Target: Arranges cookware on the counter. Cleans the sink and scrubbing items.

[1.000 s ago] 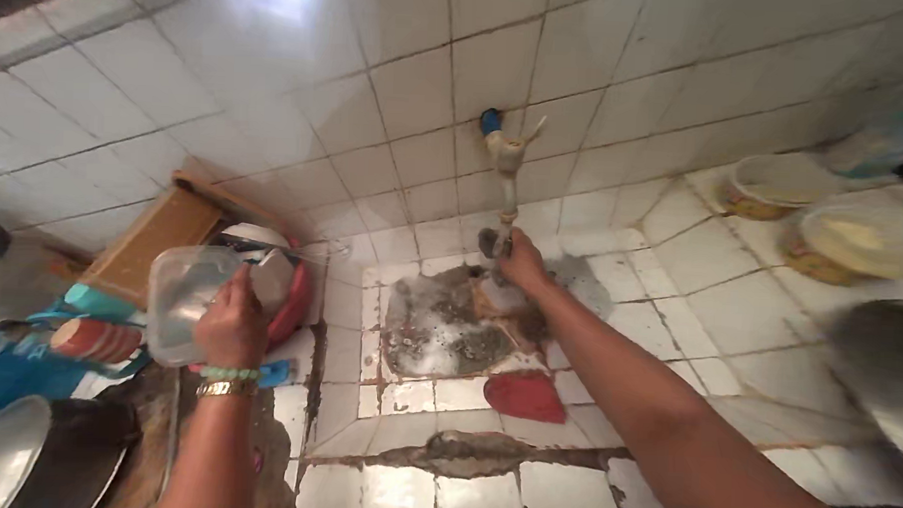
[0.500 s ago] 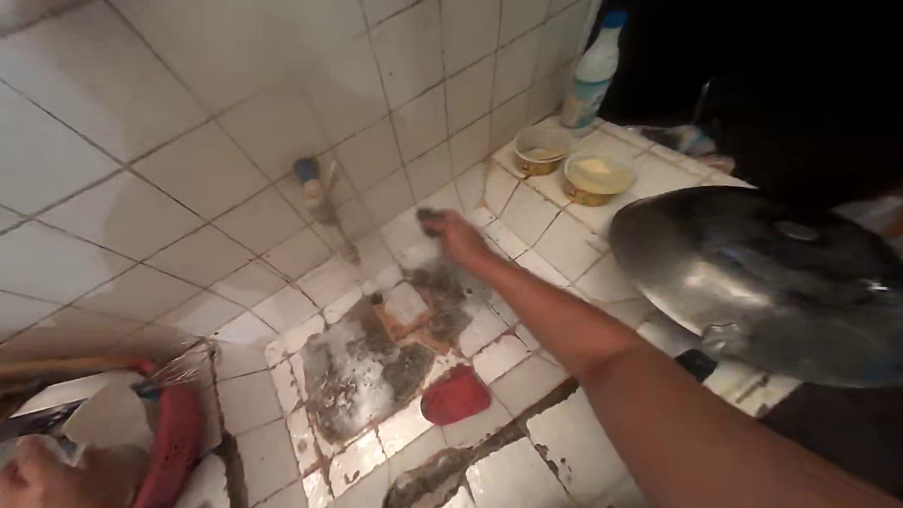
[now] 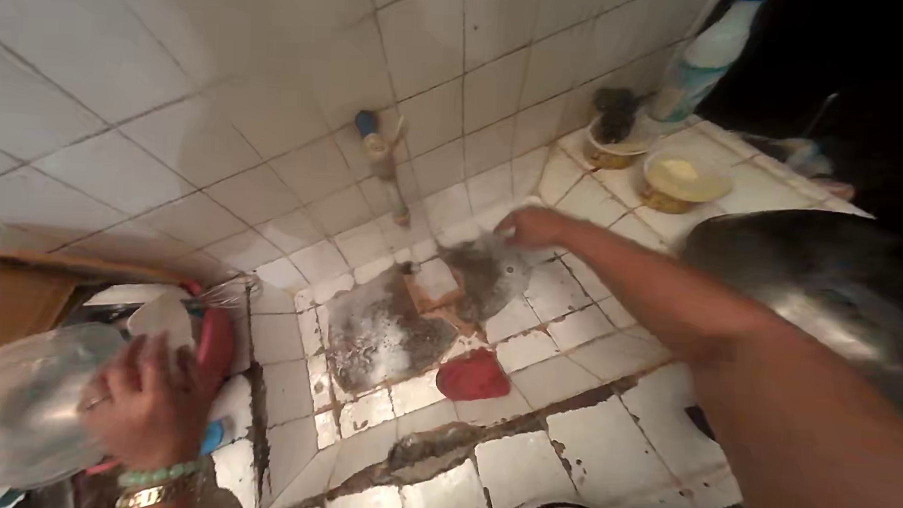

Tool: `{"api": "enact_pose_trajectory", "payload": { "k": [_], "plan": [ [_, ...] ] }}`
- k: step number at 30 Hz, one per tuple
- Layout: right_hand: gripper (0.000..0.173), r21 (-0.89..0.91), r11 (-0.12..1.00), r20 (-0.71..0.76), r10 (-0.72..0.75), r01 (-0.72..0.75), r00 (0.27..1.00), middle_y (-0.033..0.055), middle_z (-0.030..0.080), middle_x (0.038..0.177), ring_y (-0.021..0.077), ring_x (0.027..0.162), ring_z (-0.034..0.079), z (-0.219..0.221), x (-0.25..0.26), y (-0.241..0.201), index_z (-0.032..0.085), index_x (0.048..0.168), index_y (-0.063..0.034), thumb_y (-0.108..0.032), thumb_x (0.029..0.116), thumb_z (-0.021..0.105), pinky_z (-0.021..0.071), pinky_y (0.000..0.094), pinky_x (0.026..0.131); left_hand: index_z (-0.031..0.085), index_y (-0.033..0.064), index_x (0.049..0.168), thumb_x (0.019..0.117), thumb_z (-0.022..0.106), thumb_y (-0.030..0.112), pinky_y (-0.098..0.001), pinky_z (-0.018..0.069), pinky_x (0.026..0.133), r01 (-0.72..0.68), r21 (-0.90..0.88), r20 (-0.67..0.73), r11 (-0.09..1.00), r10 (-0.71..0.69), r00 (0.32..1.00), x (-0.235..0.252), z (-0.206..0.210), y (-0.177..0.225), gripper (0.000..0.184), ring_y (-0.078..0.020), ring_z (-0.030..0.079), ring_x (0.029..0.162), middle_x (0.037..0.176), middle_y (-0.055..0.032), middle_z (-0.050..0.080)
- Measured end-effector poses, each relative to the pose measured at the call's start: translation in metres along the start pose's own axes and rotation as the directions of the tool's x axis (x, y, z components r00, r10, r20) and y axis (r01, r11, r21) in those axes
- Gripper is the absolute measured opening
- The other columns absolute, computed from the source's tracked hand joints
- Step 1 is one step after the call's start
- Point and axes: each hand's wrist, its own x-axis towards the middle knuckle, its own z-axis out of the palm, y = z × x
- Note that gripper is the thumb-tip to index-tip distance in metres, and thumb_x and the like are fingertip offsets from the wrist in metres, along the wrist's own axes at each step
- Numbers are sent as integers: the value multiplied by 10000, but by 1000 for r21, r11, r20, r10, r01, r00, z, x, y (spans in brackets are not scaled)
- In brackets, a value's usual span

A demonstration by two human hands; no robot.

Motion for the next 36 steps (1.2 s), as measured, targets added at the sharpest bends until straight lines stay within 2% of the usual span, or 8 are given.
{"api": "enact_pose_trajectory", "payload": {
  "k": [4,6,14,19,23,26,30,36],
  "plan": [
    [414,147,868,493,-480,474,725,246,591,1404,462,1314,532,127,-31,-69,683,1362,-124,-204,959,731,356,658,1120,716,-26,1180,977,570,191,-682,470,924,-176,-97,29,980,179,983,-65,-5,26,332,-556,627,1099,1194,-323,666],
    [478,147,817,475,-553,558,685,275,461,1527,540,1392,398,163,-56,-80,637,1427,-156,-227,959,712,235,726,1146,747,3,1123,958,581,189,-642,501,896,-159,-150,111,976,176,978,-115,-12,35,299,-511,655,1066,1164,-279,694],
    [391,144,694,313,-708,705,633,237,595,1406,454,1343,518,222,-24,-168,626,1405,-63,-111,1017,593,370,589,1156,782,16,1043,933,596,142,-604,509,951,206,-267,298,941,-123,947,-280,-16,72,250,-469,661,1093,1149,-231,716],
    [403,200,874,57,-462,443,885,297,527,1443,440,1366,498,178,14,-229,571,1432,5,-147,1067,492,397,525,1160,769,42,1111,944,581,133,-629,514,944,179,-184,171,966,-148,974,-245,-14,42,267,-474,656,1122,1202,-235,699],
    [346,259,810,-228,-479,527,848,266,638,1276,401,1194,621,147,-8,-200,691,1267,12,-147,967,622,500,536,1037,636,-57,1311,963,580,45,-676,416,1046,383,-117,280,916,-340,898,-183,-11,-7,367,-558,524,1269,1357,-332,576],
    [318,117,874,33,-478,472,878,275,638,1294,448,1266,575,127,-34,-149,728,1177,21,-157,924,655,440,606,1075,501,8,1483,985,522,-15,-699,305,1127,463,2,460,886,-412,786,-144,5,-35,499,-566,357,1417,1531,-303,431],
    [273,-213,954,315,-137,210,939,282,571,1390,533,1383,401,119,-59,-103,755,1146,-22,-184,934,701,256,728,1132,454,6,1512,973,534,-45,-710,284,1124,420,211,592,883,-457,664,-118,28,-56,546,-595,340,1409,1541,-345,385],
    [297,194,962,256,-237,191,937,237,658,1295,374,1228,622,122,-88,-170,693,1270,0,-138,1064,528,449,523,1096,596,-82,1321,1032,579,198,-660,431,1033,543,120,533,831,-516,671,-102,6,-20,403,-521,567,1241,1362,-349,558]
  ]
}}
